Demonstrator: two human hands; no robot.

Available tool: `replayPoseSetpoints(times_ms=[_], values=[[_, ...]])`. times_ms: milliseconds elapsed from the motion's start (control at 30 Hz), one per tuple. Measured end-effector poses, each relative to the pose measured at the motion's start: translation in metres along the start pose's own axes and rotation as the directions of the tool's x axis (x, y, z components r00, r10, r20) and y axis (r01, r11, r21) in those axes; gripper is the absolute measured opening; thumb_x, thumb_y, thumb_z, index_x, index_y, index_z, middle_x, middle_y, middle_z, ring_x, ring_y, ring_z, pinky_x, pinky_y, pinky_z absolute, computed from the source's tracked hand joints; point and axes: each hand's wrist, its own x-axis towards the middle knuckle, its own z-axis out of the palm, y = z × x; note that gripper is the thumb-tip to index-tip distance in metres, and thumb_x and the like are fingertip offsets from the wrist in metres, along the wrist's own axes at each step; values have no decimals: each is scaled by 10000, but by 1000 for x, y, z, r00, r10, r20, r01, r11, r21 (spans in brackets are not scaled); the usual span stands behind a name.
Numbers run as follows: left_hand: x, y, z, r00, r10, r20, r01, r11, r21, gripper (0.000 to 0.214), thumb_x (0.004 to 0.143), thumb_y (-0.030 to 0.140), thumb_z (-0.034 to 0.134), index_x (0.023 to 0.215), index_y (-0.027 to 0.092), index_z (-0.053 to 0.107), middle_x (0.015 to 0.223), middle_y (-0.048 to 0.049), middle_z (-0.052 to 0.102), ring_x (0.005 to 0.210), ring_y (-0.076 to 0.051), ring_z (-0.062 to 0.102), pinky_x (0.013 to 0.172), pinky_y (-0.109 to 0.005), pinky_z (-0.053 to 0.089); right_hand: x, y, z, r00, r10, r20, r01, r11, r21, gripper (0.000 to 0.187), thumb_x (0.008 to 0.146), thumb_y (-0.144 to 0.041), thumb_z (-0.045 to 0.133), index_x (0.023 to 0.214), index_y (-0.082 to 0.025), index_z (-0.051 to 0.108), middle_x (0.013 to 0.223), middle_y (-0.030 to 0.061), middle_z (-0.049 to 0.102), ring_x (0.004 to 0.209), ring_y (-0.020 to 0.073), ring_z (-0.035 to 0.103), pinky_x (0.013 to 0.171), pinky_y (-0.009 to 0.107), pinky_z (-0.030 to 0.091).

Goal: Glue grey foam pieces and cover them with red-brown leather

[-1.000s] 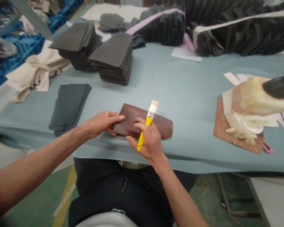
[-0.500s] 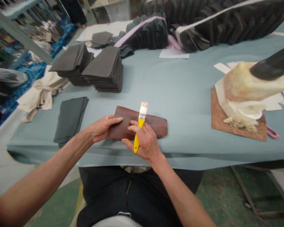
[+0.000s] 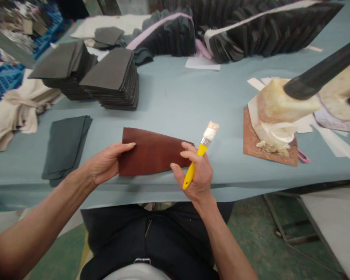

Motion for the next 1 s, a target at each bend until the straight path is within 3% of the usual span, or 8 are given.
replayPoseSetpoints(times_ms=[133, 267, 533, 733, 833, 1000], values=[[-18, -7, 10, 997, 69, 46, -71, 997, 38, 524, 689, 504, 994, 1042, 153, 830, 1108, -127, 850, 1033, -308, 796, 939, -377, 649, -10, 14, -23, 980, 161, -118, -169, 984, -62, 286, 986, -323, 752, 1221, -219, 627, 1275, 130, 768, 1205, 278, 760, 1031, 482, 634], [-35, -18, 13, 990, 121, 73, -127, 988, 90, 562, 799, 586, 918, 1195, 199, 824, 1205, -104, 838, 1108, -322, 783, 1061, -435, 619, -21, 19, -33, 949, 280, -143, -288, 957, -32, 258, 1007, -314, 713, 1226, -208, 627, 1289, 140, 762, 1170, 274, 769, 1008, 479, 642], [-62, -40, -15, 971, 231, 57, -234, 884, 405, 502, 929, 661, 765, 1168, 228, 855, 1181, -76, 841, 1035, -303, 768, 1092, -407, 593, -30, 12, -31, 932, 362, -31, -362, 932, 11, 232, 1010, -330, 716, 1202, -224, 639, 1264, 117, 778, 994, 191, 780, 888, 344, 653], [-69, -53, -28, 969, 245, -31, -216, 901, 377, 543, 896, 679, 785, 1184, 223, 851, 1139, -89, 843, 1072, -357, 774, 1077, -443, 605, -25, 2, -30, 911, 396, 118, -405, 912, 64, 231, 1006, -393, 723, 1171, -245, 657, 1083, 50, 804, 885, 165, 778, 825, 305, 665], [-71, -57, -32, 969, 244, -37, -217, 912, 347, 525, 881, 685, 797, 1123, 224, 864, 1104, -85, 846, 1046, -351, 779, 1058, -442, 619, -22, -6, -30, 911, 398, 108, -406, 911, 70, 220, 968, -395, 775, 1114, -255, 687, 954, 12, 778, 827, 160, 768, 779, 284, 656], [-77, -58, -46, 957, 283, -57, -243, 898, 366, 492, 881, 664, 811, 1154, 258, 862, 1159, -72, 838, 1111, -345, 757, 1076, -427, 604, -17, -20, -28, 910, 411, 60, -415, 899, 139, 206, 975, -296, 767, 1129, -263, 634, 1001, 15, 791, 911, 159, 781, 870, 295, 643]])
